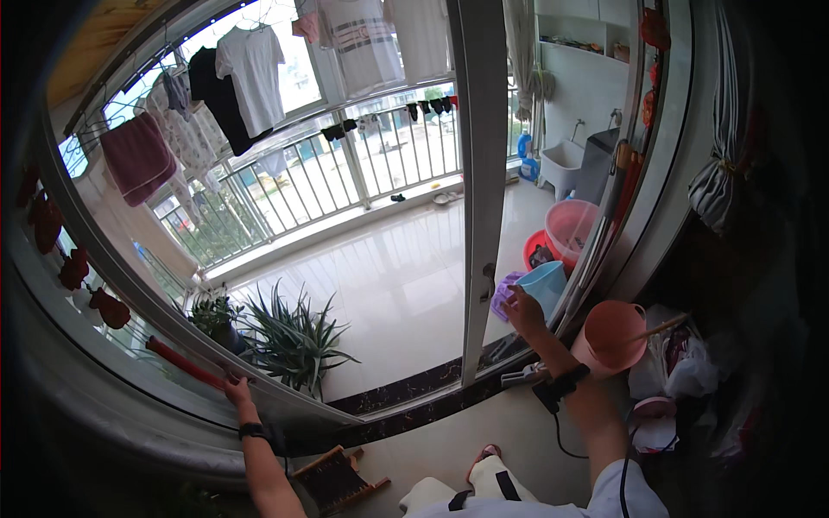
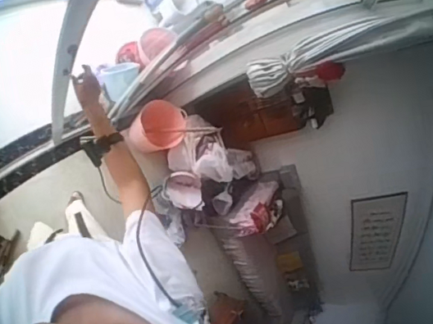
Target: Fetching water, washing a cloth, and wiping down a large porcelain vase and nearby items.
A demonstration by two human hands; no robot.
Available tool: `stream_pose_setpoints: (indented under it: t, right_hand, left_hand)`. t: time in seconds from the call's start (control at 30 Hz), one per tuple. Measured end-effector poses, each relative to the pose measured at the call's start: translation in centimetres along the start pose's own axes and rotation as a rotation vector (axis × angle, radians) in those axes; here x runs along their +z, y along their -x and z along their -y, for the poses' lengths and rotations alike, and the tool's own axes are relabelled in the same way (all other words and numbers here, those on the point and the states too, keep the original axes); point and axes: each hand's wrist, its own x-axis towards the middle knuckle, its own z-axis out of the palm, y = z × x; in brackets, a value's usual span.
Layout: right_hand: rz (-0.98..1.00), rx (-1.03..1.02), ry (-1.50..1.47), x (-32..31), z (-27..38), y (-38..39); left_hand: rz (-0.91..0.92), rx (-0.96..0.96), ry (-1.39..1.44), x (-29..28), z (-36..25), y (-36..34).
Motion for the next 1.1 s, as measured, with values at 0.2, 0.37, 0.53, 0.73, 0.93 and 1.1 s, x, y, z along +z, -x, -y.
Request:
stream_pose_setpoints:
  t: [0.2,0.37,0.53,0.73,0.93,1.1]
  right_hand:
    - [0.057,-0.181,0.112,2.9,1.2,-3.7]
    - [0.21,-0.045,-0.179,1.3,1.5,-5.8]
    - [0.274,0.06,-0.182,1.9,0.7,-5.9]
    - [0.237,0.075,-0.12,2.4,1.0,-5.2]
    - [0.162,0.01,0.063,3.3,1.1,-5.3]
    - [0.121,0.04,0.007,3.6,1.7,-5.1]
  left_hand:
    - [0.0,0.01,-0.009,-1.3,-2.3,2.9]
    - [0.109,0.042,0.346,3.7,-4.6,7.4]
    - [0.254,0.176,0.18,5.0,-12.4,13.2]
    - [0.379,0.342,0.318,6.8,-19.5,18.0]
    - [0.542,0.468,0.276,9.7,-23.1,20.7]
    - [0.654,0.503,0.369,12.1,-25.6,23.1]
